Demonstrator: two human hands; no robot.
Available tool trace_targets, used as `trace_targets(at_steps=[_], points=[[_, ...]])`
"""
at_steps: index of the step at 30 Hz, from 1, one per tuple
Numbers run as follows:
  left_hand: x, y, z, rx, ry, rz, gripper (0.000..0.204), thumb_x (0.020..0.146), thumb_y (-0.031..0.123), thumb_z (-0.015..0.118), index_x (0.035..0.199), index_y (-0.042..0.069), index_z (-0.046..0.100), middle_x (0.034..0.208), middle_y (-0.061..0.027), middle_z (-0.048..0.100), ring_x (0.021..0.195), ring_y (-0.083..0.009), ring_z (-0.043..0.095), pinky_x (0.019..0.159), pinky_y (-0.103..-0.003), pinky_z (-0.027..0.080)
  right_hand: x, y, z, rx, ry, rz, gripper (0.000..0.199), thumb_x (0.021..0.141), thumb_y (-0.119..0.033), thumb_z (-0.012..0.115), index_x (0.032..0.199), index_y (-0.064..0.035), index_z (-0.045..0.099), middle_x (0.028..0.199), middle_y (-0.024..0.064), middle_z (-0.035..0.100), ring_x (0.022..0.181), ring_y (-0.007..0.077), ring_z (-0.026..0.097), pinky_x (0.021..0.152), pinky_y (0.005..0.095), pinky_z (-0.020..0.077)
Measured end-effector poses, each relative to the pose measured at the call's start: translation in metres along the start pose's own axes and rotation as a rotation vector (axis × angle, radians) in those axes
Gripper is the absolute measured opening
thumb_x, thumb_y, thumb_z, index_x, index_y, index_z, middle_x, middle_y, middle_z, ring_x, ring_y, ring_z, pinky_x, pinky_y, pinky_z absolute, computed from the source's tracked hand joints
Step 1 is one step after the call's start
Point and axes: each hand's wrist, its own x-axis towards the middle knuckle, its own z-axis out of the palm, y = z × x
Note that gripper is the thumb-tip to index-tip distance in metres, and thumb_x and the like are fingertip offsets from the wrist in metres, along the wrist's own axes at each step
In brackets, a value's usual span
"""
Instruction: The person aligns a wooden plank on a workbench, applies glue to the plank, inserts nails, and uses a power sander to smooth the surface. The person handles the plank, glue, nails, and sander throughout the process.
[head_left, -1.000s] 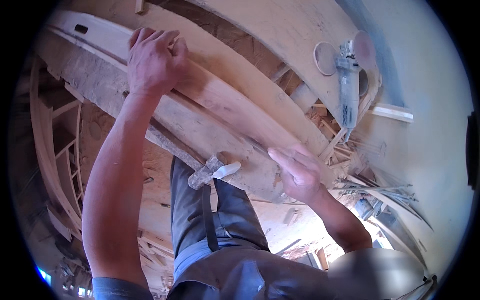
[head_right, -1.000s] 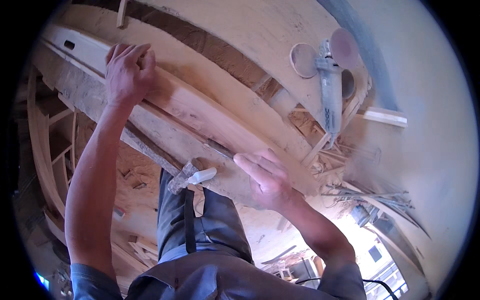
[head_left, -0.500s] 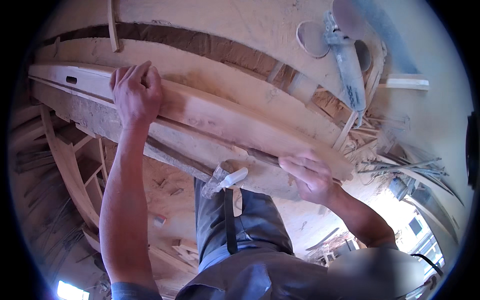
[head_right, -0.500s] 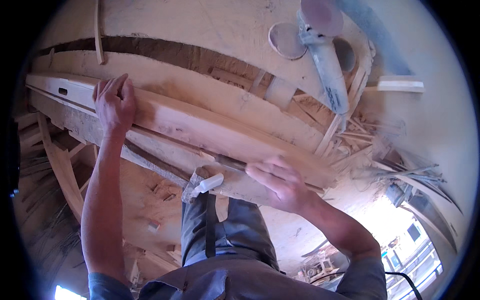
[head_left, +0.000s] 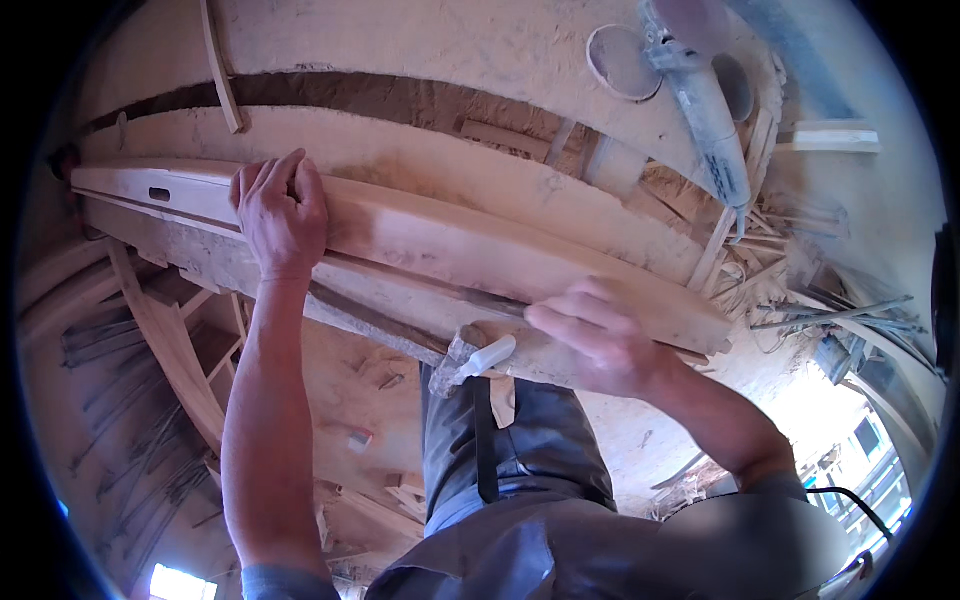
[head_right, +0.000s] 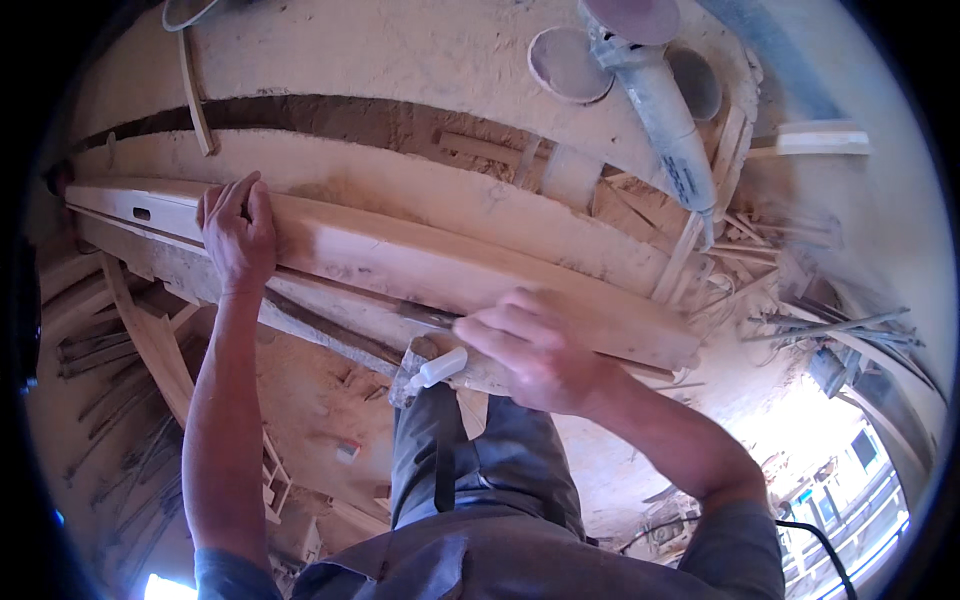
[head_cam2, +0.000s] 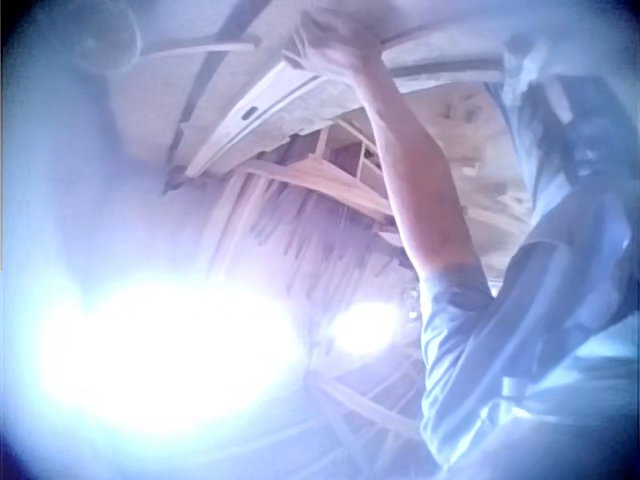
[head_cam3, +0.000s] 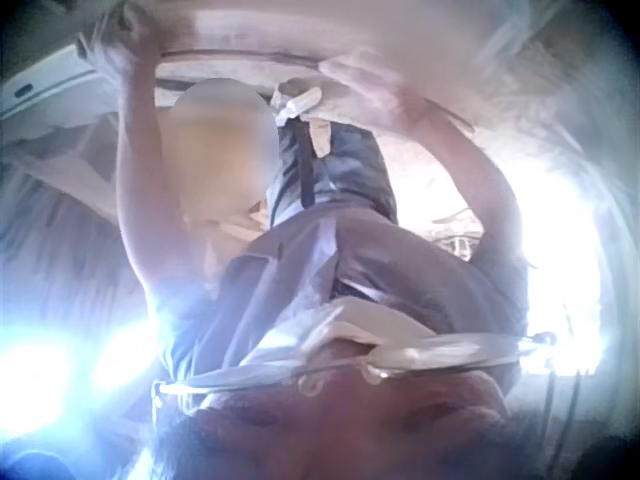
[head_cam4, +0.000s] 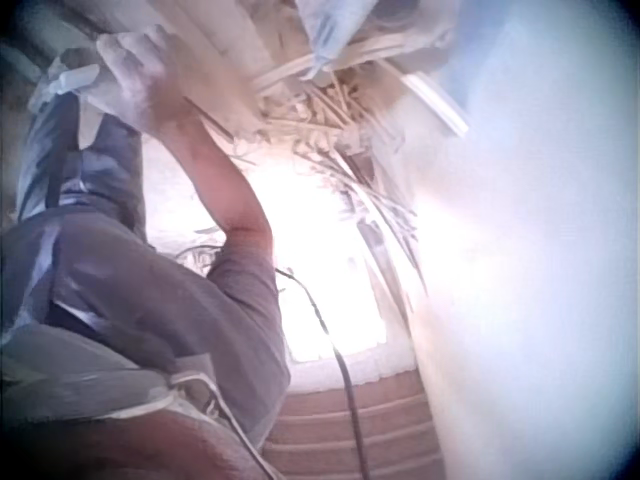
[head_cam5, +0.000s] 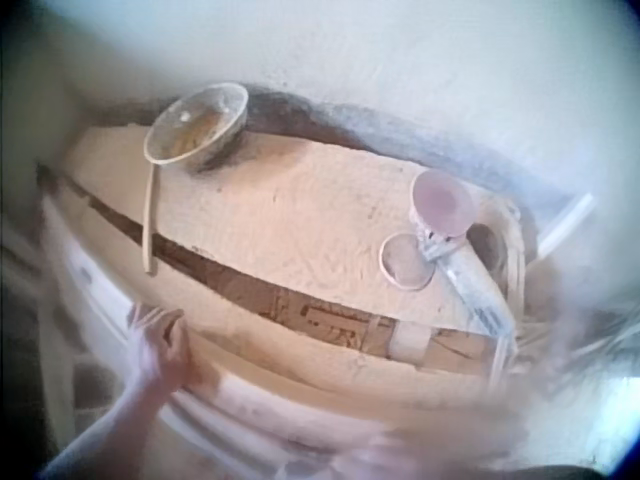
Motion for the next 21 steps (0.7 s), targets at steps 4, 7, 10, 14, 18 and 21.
trace_targets(at_steps=[4,7,10,14,18,21], points=[[-0.001,0.004,-0.001,-0.002,0.017,0.003,0.023,0.094,0.021,0.064,0.102,0.006,0.079,0.096,-0.0085,0.076,0.1,-0.028,0.065,0.105,-0.042,0.041,-0.023,0.004,-0.007,-0.004,0.01,0.009,0.052,0.066,0.012,0.07,0.118,0.0052,0.069,0.105,0.0119,0.068,0.092,0.0276,0.063,0.078,0.0387,0.0524],[0.0,0.0,0.001,0.009,0.028,0.029,0.022,0.094,0.02,0.064,0.101,0.006,0.079,0.096,-0.0089,0.076,0.1,-0.0286,0.065,0.104,-0.042,0.041,0.009,0.0,0.0,0.013,0.019,-0.01,0.05,0.068,0.012,0.069,0.118,0.0054,0.069,0.104,0.0121,0.069,0.089,0.0272,0.063,0.076,0.0386,0.0518],[-0.001,-0.002,0.0,-0.012,0.023,0.046,0.022,0.094,0.021,0.064,0.1,0.006,0.079,0.095,-0.0093,0.076,0.1,-0.0287,0.065,0.104,-0.042,0.041,-0.013,0.0,-0.013,-0.034,0.006,-0.009,0.048,0.068,0.013,0.069,0.116,0.0065,0.069,0.102,0.0135,0.069,0.085,0.0278,0.061,0.073,0.0387,0.0515],[0.001,0.007,-0.001,0.015,0.003,-0.006,0.023,0.095,0.021,0.063,0.101,0.006,0.079,0.096,-0.0087,0.076,0.101,-0.0286,0.065,0.105,-0.041,0.041,-0.02,-0.008,-0.016,-0.084,0.03,0.049,0.044,0.069,0.013,0.068,0.113,0.0065,0.07,0.1,0.0135,0.069,0.085,0.0283,0.062,0.073,0.0398,0.0514],[-0.002,-0.001,0.004,0.03,0.024,0.019,0.024,0.095,0.022,0.063,0.102,0.007,0.08,0.096,-0.0089,0.076,0.101,-0.0288,0.065,0.106,-0.041,0.04,-0.026,-0.009,-0.012,-0.082,0.063,0.069,0.044,0.07,0.012,0.067,0.112,0.0049,0.071,0.098,0.013,0.069,0.086,0.0287,0.062,0.073,0.0399,0.0514],[0.0,-0.004,0.005,0.02,0.03,0.011,0.025,0.095,0.024,0.063,0.102,0.007,0.08,0.096,-0.009,0.076,0.101,-0.0284,0.066,0.107,-0.041,0.04,-0.047,-0.013,-0.041,-0.128,-0.018,0.129,0.042,0.07,0.013,0.066,0.111,0.004,0.071,0.096,0.0125,0.069,0.085,0.0296,0.062,0.073,0.0399,0.0512]])
